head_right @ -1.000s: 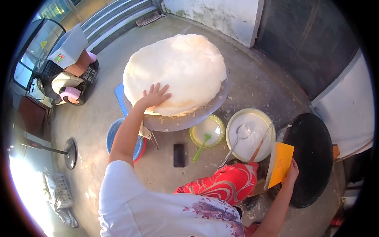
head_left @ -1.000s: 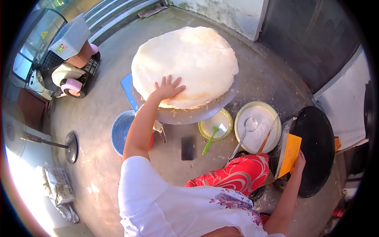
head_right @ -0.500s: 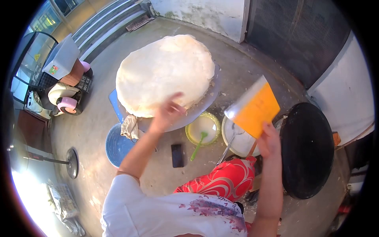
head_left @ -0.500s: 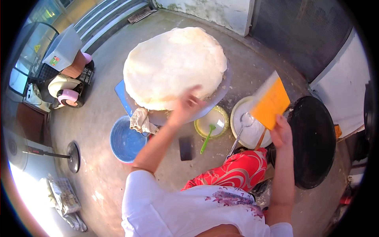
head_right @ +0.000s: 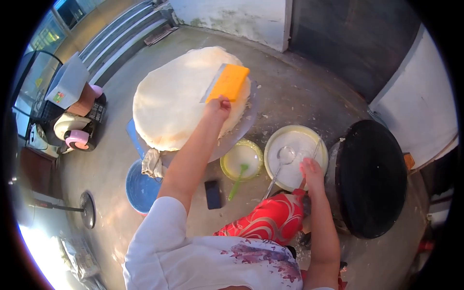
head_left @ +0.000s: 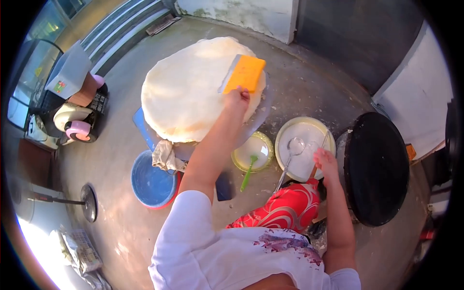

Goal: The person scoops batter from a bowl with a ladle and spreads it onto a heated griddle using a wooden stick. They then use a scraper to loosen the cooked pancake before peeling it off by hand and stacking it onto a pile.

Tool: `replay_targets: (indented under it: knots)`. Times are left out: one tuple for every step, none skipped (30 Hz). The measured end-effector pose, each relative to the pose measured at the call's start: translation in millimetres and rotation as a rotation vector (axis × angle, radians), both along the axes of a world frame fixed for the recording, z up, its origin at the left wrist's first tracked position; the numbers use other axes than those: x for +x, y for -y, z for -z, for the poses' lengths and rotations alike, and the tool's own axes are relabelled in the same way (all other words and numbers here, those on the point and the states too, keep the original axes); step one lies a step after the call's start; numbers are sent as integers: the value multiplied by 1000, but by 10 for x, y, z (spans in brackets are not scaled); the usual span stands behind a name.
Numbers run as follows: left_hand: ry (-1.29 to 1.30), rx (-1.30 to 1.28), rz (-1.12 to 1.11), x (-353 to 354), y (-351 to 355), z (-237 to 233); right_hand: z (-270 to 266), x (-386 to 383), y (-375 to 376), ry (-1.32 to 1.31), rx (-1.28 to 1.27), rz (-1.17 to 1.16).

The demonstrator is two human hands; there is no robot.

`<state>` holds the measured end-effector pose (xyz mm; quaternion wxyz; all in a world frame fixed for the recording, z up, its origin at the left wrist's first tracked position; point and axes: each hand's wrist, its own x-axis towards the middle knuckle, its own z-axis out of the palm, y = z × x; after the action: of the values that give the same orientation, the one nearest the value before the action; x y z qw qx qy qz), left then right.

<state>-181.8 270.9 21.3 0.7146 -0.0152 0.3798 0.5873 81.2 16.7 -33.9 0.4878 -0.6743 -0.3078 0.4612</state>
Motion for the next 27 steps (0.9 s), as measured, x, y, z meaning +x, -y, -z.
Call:
replay_targets:
  knots:
    - [5,-2,15,8,-47,41,216,147,125,35,-71,16]
    - [36,-44,-17,21,-89,74,413,270,248,68,-142,33]
    - [65,-88,-49,37,-122,96,574,362,370,69,-147,50]
    - [64,-94,-32,50,-118,106,727,430,499,90,-144,73]
    - [65,-64,-56,56,-84,116,909,484,624,108,-142,98]
    - [65,-33,-77,41,-46,128,1183,542,749,103,-149,119]
    - [172,12,-12,-37,4,159,1499,595,874,264,-127,122]
    - [281,51,59,-129,85,204,1731,636,969,427,-112,127]
    - [191,176,117,-185,238,209,1853,571,1007,507,-212,138]
    - [109,303,184,-198,442,176,1932,448,1026,584,-319,156]
    - [-45,261,188,-163,684,83,1983,362,1044,590,-432,132]
    - [-198,226,191,-138,929,15,1994,277,1051,591,-546,107]
    - [-230,235,289,-155,1123,38,1991,173,1046,468,-565,144]
    - [-263,248,381,-173,1289,91,1974,75,1020,347,-574,178]
    - [-305,229,449,-166,1452,184,1957,-5,994,123,-559,266]
    - [-351,211,514,-167,1578,260,1949,-38,989,-103,-530,348]
    - [-346,213,543,-144,1672,317,2045,0,990,-109,-533,378]
    - [-413,163,593,-117,1767,371,2254,48,973,-300,-400,259]
    - [-480,113,643,-103,1845,422,2210,66,949,-483,-259,138]
    - [-474,114,669,-97,1900,488,2149,99,974,-483,-259,165]
    - [-520,88,700,-95,1943,565,1637,79,889,-273,-307,200]
    - [-566,63,728,-84,1983,636,1276,125,838,-62,-356,231]
    - [-571,65,739,-76,2013,687,1184,225,859,30,-307,215]
    - [-563,65,758,-81,2038,748,1099,313,899,121,-259,196]
    - [-593,49,757,-87,2050,813,896,386,959,252,-200,274]
    - [-624,32,754,-95,2063,863,641,456,1039,384,-142,348]
    - [-620,33,768,-109,2083,895,409,568,1148,450,-110,391]
